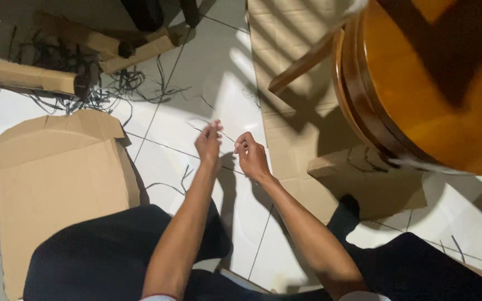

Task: Wrapping a wooden table leg with cardboard and securing it with plastic ties

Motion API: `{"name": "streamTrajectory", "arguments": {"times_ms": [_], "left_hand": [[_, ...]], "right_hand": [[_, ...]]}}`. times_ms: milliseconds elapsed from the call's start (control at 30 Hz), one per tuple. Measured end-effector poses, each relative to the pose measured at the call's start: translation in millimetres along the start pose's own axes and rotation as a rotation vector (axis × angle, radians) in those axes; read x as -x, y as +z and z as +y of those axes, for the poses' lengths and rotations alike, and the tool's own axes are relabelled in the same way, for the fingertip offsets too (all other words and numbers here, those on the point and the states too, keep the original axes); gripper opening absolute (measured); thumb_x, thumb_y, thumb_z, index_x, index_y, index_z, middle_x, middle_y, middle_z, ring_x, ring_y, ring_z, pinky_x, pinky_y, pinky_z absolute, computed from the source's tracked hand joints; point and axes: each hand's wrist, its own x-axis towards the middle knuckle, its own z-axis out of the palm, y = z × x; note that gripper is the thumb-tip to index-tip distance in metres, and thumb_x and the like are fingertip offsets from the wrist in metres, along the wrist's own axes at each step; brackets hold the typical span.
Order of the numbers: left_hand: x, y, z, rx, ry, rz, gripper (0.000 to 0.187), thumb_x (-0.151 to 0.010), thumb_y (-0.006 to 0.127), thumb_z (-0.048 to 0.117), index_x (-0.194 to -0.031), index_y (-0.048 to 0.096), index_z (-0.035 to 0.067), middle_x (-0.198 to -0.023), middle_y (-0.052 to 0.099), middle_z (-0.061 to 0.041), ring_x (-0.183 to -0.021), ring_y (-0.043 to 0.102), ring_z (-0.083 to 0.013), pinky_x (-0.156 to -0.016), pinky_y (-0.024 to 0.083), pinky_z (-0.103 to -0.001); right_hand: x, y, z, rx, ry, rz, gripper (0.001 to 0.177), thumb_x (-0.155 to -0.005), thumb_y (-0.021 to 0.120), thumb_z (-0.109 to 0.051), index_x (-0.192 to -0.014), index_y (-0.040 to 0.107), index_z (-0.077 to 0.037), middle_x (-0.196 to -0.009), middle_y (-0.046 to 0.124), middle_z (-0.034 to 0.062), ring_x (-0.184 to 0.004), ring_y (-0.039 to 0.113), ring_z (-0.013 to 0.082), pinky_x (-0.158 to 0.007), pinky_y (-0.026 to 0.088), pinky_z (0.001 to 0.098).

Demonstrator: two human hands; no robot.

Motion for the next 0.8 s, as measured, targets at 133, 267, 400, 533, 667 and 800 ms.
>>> {"name": "streamTrajectory", "arguments": {"times_ms": [133, 267, 400, 533, 667, 800], "left_hand": [[1.3, 0.3, 26.6, 0.043, 0.178, 0.04, 0.019, -0.101, 0.065, 0.025, -0.108, 0.077, 0.011, -0.084, 0.074, -0.001, -0.066, 0.057, -0.0035, -0.053, 0.048, -0.011], [13.1, -0.3, 45.3, 0.001, 0.292, 0.044, 0.015, -0.101, 0.065, 0.02, -0.1, 0.078, 0.012, -0.08, 0.075, -0.004, -0.066, 0.061, -0.0055, -0.055, 0.054, -0.014], [25.3, 6.9, 58.2, -0.012, 0.315, 0.017, 0.013, -0.098, 0.069, 0.02, -0.098, 0.077, 0.011, -0.079, 0.075, -0.005, -0.066, 0.063, -0.0059, -0.054, 0.054, -0.015], [36.5, 12.3, 79.2, -0.001, 0.374, 0.032, 0.013, -0.098, 0.071, 0.023, -0.098, 0.078, 0.012, -0.08, 0.076, -0.004, -0.066, 0.064, -0.0057, -0.055, 0.054, -0.015], [47.3, 21.4, 85.9, 0.008, 0.407, -0.015, 0.016, -0.098, 0.071, 0.024, -0.097, 0.078, 0.011, -0.079, 0.075, -0.005, -0.066, 0.065, -0.006, -0.054, 0.052, -0.015], [56.4, 32.3, 86.5, 0.022, 0.42, -0.05, 0.017, -0.097, 0.073, 0.025, -0.097, 0.077, 0.009, -0.081, 0.076, -0.007, -0.068, 0.067, -0.0081, -0.055, 0.053, -0.017]], "right_hand": [[28.7, -22.3, 5.5, -0.044, 0.001, 0.015, 0.002, -0.099, 0.057, -0.011, -0.099, 0.059, -0.01, -0.073, 0.072, 0.0084, -0.075, 0.069, 0.0272, -0.078, 0.052, 0.0402], [56.7, -48.4, 1.1, 0.021, -0.031, 0.021, 0.006, -0.1, 0.057, -0.011, -0.102, 0.063, -0.011, -0.071, 0.072, 0.0076, -0.074, 0.069, 0.0286, -0.076, 0.053, 0.04], [74.8, -69.4, -0.9, 0.087, -0.048, 0.079, 0.013, -0.102, 0.054, -0.011, -0.107, 0.066, -0.012, -0.073, 0.073, 0.0087, -0.074, 0.07, 0.0299, -0.074, 0.054, 0.0399], [86.0, -87.6, 6.3, 0.136, -0.058, 0.163, 0.01, -0.103, 0.055, -0.012, -0.105, 0.065, -0.01, -0.073, 0.073, 0.0099, -0.076, 0.071, 0.0326, -0.075, 0.055, 0.0427], [94.5, -100.1, 19.4, 0.125, -0.065, 0.229, 0.011, -0.104, 0.053, -0.014, -0.107, 0.063, -0.009, -0.075, 0.071, 0.0114, -0.076, 0.069, 0.0355, -0.074, 0.054, 0.0452], [107.3, -110.2, 26.3, 0.148, -0.058, 0.289, 0.01, -0.105, 0.053, -0.014, -0.107, 0.062, -0.011, -0.076, 0.071, 0.0095, -0.077, 0.07, 0.0338, -0.075, 0.054, 0.044]]}}
